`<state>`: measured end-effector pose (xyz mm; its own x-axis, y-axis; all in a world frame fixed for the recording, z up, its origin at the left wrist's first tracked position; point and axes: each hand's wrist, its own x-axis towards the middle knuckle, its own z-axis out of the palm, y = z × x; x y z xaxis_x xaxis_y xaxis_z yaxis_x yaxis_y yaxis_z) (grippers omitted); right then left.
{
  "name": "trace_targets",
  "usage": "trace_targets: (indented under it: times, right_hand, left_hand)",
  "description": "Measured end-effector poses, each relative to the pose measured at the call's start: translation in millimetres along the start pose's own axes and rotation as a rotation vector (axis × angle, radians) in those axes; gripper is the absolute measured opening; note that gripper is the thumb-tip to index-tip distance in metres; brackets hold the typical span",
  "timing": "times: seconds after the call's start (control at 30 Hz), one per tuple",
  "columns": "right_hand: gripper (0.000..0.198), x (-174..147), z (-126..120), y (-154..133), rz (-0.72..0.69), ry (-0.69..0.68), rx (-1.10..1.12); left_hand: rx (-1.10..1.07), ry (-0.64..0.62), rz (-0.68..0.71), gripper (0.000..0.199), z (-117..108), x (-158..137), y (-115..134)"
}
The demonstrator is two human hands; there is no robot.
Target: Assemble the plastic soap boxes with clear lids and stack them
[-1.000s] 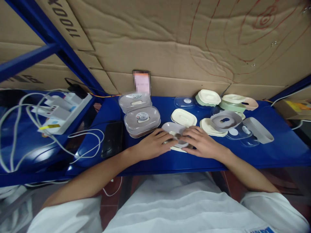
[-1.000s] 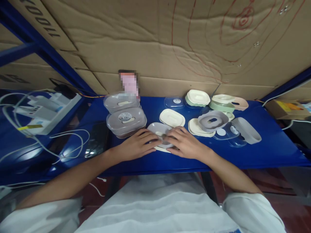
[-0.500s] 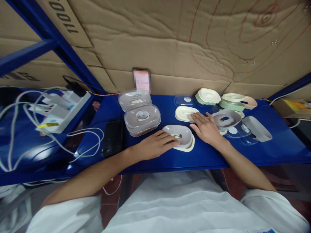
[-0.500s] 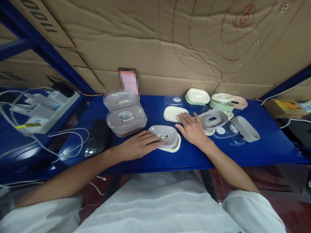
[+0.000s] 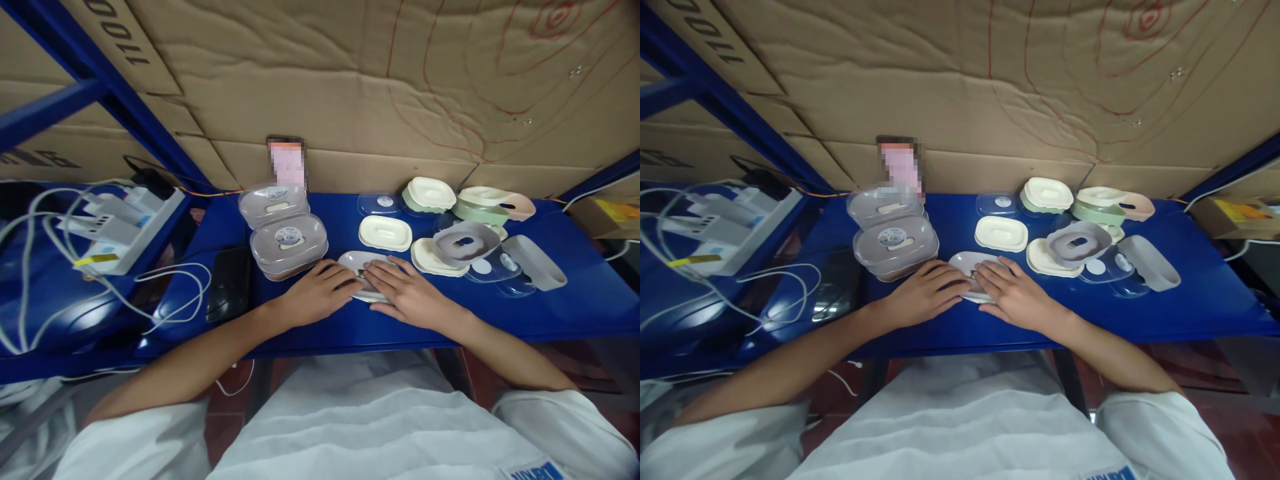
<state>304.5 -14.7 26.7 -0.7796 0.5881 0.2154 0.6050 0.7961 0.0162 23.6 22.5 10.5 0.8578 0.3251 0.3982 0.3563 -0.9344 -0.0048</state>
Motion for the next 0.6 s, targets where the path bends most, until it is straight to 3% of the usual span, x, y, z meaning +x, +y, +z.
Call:
trace_targets:
  times: [0.13,0.33,0.6]
  right_hand:
    - [0.054,-2.7,-3.0,5.5,0.017,-0.012,0.081]
    - [0.080,-20.6,-5.3,5.3,0.076,-0.052,0.160]
    - [0.073,-34.0,4.8,-5.3,0.132,0.006,0.030]
  left_hand:
    - [-0.004,-0.011,-0.013,0.023,3.4,-0.7,-0.1]
    - [-0.033,0.069,0.045,0.029,1.9,0.8,2.3]
    - [-0.061,0.027,0.066,0.026,4.8,3.0,4.5]
